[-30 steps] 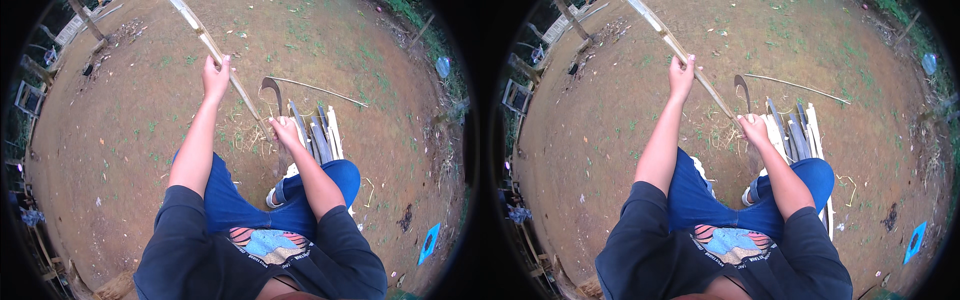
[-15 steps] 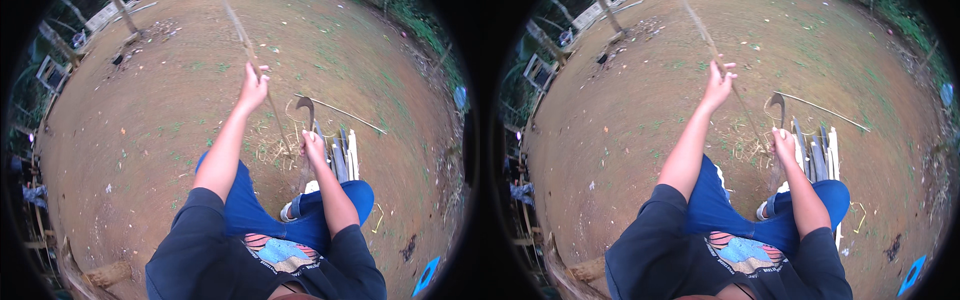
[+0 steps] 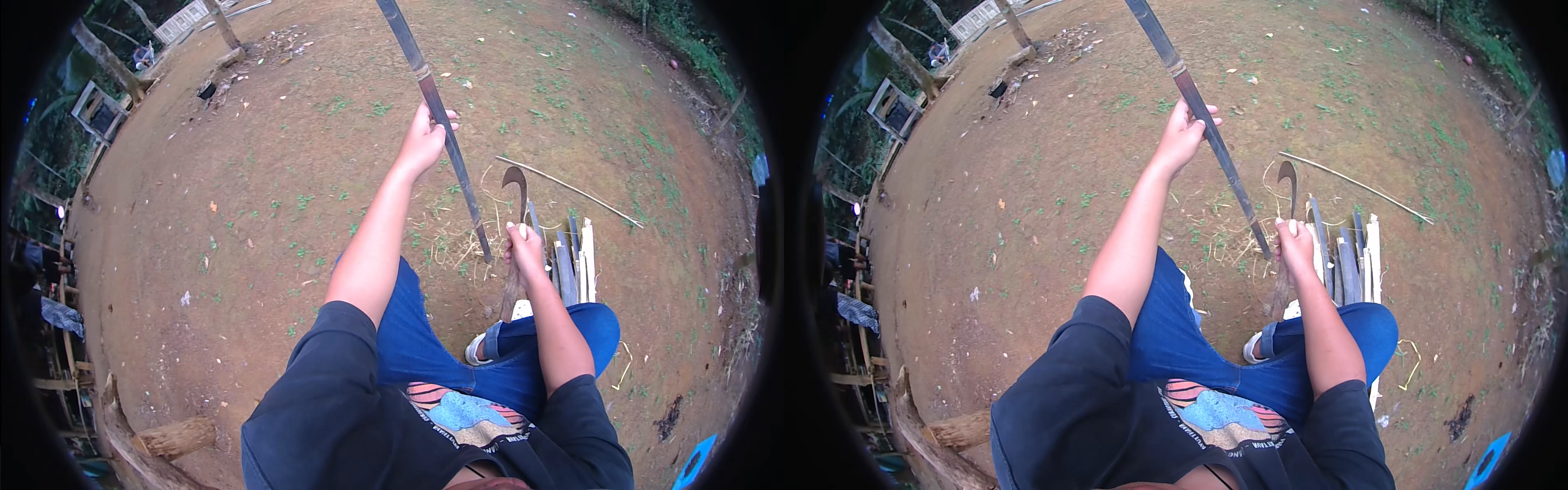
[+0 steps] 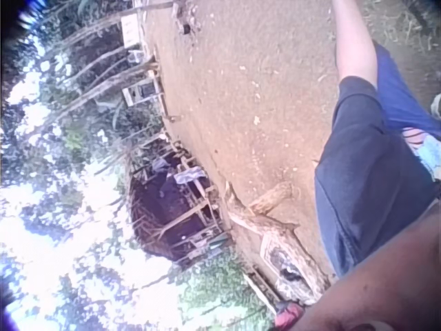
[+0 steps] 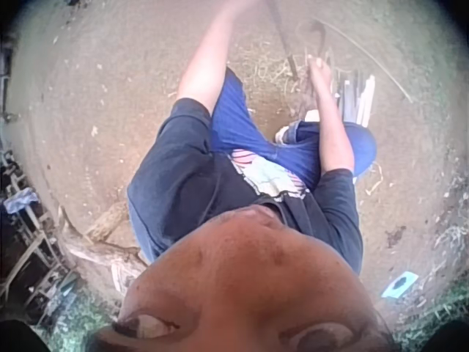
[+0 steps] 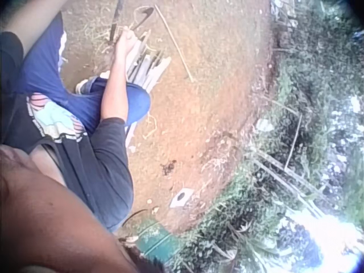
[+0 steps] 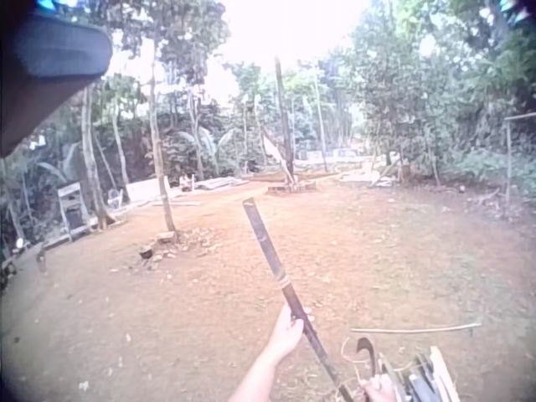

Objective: The person uses a curved blade and a straight machete to shave and refine a long strip of bamboo, periodically checking the thickness and smoothness of the wood.

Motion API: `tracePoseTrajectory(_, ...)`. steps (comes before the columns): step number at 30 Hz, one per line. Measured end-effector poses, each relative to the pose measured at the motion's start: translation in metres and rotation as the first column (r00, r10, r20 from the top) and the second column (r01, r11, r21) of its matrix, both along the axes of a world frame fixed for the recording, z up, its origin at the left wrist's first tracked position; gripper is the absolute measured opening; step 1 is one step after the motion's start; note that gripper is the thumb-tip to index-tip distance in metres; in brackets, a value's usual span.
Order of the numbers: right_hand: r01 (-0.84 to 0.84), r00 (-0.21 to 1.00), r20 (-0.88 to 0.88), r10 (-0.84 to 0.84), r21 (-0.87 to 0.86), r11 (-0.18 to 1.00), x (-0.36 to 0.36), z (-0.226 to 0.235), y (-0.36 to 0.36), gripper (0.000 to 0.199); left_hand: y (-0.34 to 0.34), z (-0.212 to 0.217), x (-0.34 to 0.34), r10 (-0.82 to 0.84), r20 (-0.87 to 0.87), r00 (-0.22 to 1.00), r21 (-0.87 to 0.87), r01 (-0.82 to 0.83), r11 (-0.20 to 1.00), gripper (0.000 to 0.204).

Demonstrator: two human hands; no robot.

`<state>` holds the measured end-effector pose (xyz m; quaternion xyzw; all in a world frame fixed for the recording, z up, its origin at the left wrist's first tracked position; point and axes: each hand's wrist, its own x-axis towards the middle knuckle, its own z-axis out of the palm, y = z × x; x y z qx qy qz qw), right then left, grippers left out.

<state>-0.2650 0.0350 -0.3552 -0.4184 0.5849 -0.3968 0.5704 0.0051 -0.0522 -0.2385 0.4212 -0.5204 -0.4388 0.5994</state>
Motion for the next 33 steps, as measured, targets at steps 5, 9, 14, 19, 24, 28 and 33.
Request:
tracePoseTrajectory(5,-0.080,0.997,-0.024,0.078,-0.061,0.995,0.000,-0.009,-0.003,0.016,0.000,0.003,-0.004,0.067,0.031,0.997,-0.002,-0.067,0.998,0.053)
tracePoseTrajectory(9,-0.125,0.992,-0.029,0.124,-0.075,0.989,0.002,-0.011,-0.003,0.016,-0.004,0.001,-0.005,0.046,-0.074,0.996,0.009,-0.045,0.999,0.050)
tracePoseTrajectory(14,-0.108,0.991,0.076,0.106,0.017,0.994,0.020,0.014,0.012,0.018,-0.008,-0.008,0.005,0.077,-0.088,0.993,0.018,-0.076,0.997,0.056)
tracePoseTrajectory(19,-0.222,0.974,-0.052,0.221,-0.003,0.975,0.014,0.014,0.009,0.018,-0.012,-0.015,0.007,0.099,-0.115,0.988,0.019,-0.098,0.995,0.058)
tracePoseTrajectory(24,-0.144,0.988,0.057,0.146,-0.029,0.989,0.041,0.013,0.021,0.022,-0.006,-0.018,0.017,0.172,-0.205,0.963,0.054,-0.165,0.985,0.050)
tracePoseTrajectory(28,-0.115,0.983,0.134,0.125,-0.079,0.990,0.051,0.008,0.023,0.024,-0.002,-0.011,0.012,0.141,-0.145,0.979,0.056,-0.134,0.989,0.047)
tracePoseTrajectory(33,-0.124,0.980,0.150,0.130,-0.044,0.991,0.054,0.002,0.032,0.027,0.001,-0.002,0.010,0.200,-0.005,0.980,-0.068,-0.200,0.977,0.035)
